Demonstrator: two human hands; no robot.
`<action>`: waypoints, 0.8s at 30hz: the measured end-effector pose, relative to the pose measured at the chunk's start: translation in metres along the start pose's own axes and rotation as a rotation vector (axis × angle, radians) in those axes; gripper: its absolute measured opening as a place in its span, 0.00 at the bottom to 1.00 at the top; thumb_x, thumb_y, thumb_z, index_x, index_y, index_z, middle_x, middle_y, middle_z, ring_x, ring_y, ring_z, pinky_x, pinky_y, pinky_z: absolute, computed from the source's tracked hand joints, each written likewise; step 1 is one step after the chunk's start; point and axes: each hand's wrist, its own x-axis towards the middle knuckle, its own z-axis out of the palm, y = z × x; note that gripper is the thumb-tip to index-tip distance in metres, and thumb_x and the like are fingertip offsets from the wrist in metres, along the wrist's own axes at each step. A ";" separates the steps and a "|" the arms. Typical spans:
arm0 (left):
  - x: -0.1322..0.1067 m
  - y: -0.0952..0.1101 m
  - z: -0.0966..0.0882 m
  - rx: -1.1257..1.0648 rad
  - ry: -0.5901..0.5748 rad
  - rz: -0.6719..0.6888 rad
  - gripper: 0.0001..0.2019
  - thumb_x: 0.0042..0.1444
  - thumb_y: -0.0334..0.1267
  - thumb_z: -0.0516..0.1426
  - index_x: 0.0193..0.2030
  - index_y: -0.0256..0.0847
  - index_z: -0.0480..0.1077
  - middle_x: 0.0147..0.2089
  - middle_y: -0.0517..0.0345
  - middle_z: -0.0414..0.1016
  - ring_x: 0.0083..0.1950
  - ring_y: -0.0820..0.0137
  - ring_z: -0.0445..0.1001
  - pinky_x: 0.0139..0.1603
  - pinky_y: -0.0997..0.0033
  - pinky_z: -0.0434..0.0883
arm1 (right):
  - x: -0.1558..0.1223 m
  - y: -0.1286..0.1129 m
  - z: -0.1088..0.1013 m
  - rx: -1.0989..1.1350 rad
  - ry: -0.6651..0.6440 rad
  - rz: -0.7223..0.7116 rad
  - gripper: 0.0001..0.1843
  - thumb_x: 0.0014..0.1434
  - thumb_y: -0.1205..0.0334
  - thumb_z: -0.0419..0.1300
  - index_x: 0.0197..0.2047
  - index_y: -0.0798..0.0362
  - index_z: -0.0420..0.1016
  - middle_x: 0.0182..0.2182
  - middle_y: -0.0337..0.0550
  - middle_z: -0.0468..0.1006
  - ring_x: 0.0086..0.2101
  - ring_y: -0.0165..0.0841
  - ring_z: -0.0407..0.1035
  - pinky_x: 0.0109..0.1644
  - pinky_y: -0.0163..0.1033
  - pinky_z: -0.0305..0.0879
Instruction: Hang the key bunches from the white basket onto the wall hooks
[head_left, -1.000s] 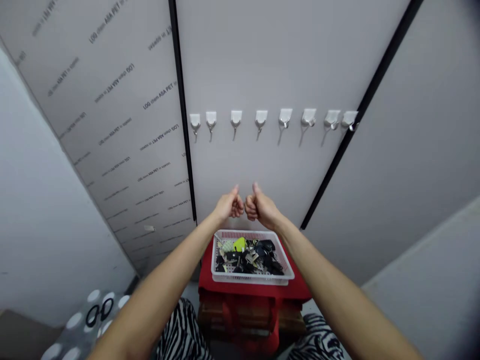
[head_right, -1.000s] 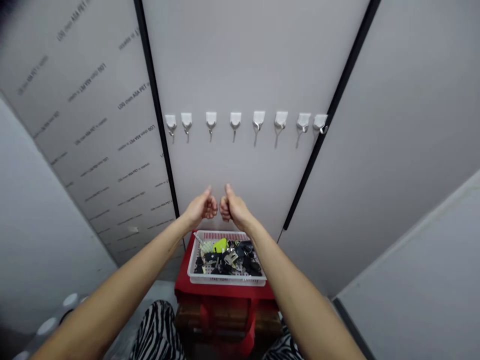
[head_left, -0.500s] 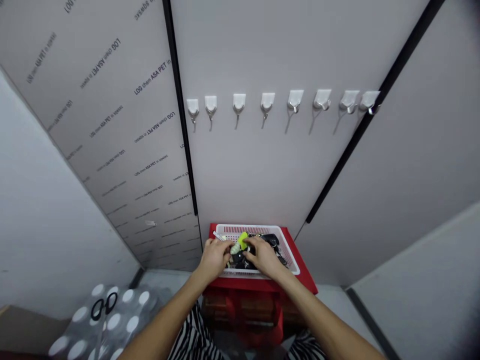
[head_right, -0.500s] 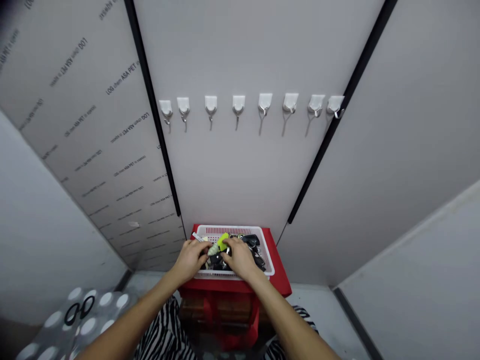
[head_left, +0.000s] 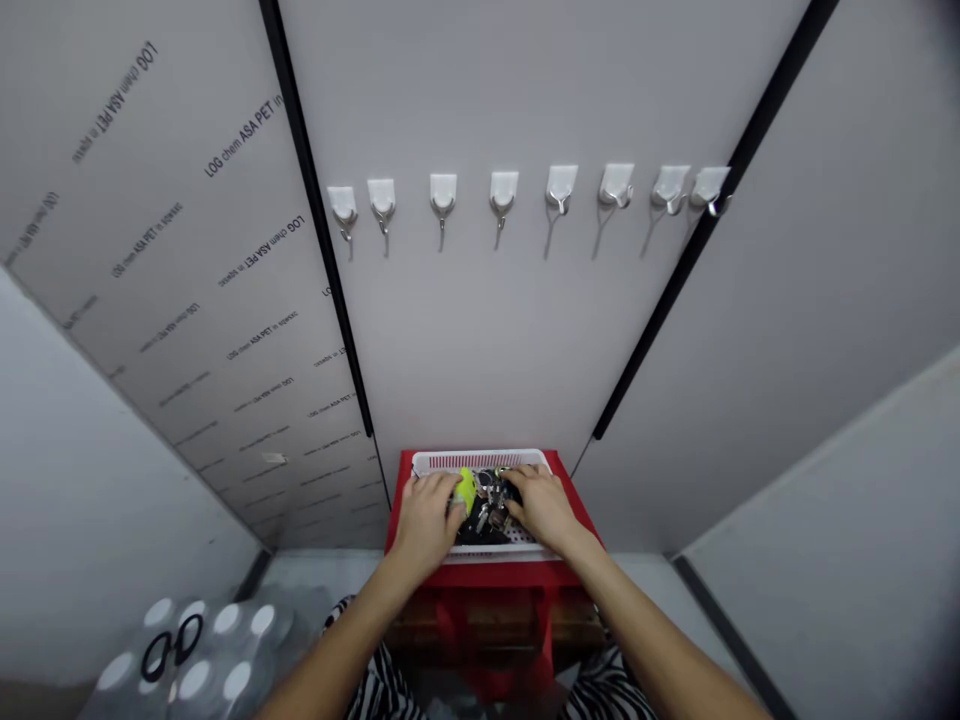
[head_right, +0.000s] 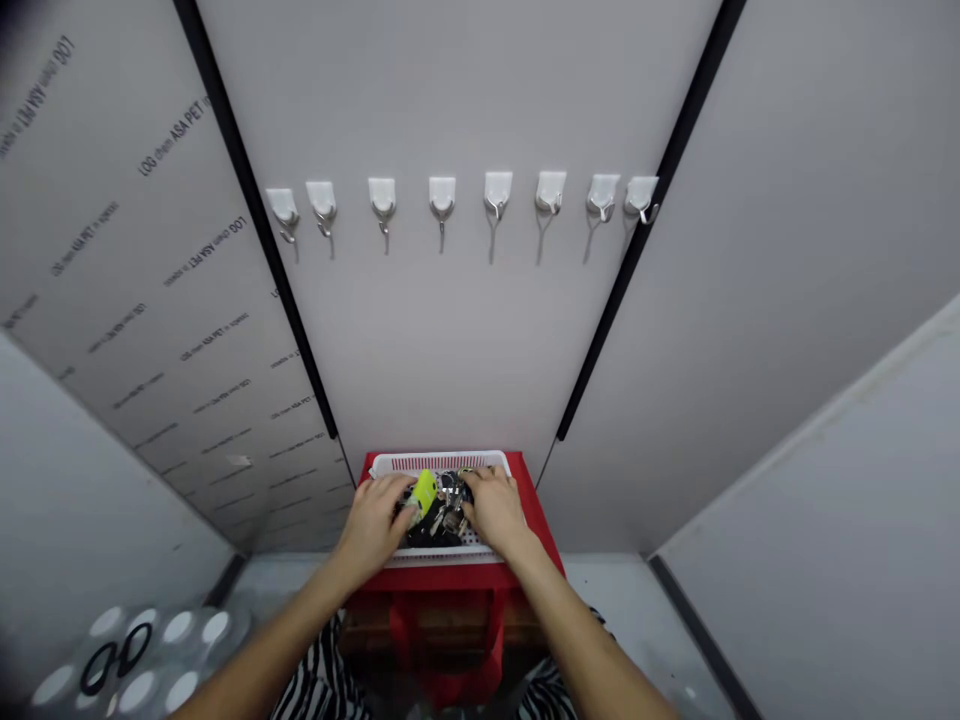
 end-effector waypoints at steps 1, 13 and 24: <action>0.001 0.003 0.004 -0.001 -0.031 -0.008 0.15 0.43 0.35 0.48 0.41 0.42 0.60 0.44 0.55 0.62 0.45 0.66 0.58 0.47 0.63 0.52 | 0.001 -0.002 0.000 -0.001 -0.021 -0.023 0.20 0.42 0.65 0.51 0.42 0.50 0.63 0.38 0.43 0.67 0.40 0.38 0.56 0.40 0.41 0.51; 0.004 -0.005 0.020 -0.241 0.002 -0.118 0.17 0.40 0.23 0.44 0.39 0.37 0.60 0.40 0.54 0.61 0.44 0.72 0.59 0.46 0.72 0.56 | 0.011 0.015 -0.004 -0.025 -0.068 -0.012 0.23 0.41 0.72 0.47 0.44 0.52 0.61 0.42 0.47 0.65 0.42 0.35 0.57 0.43 0.38 0.51; -0.001 -0.002 0.021 -0.191 0.025 -0.110 0.13 0.42 0.26 0.44 0.36 0.39 0.61 0.38 0.56 0.60 0.41 0.72 0.60 0.43 0.71 0.58 | 0.017 0.019 -0.009 -0.013 -0.015 0.079 0.15 0.36 0.64 0.54 0.32 0.55 0.64 0.29 0.45 0.70 0.33 0.34 0.62 0.35 0.36 0.52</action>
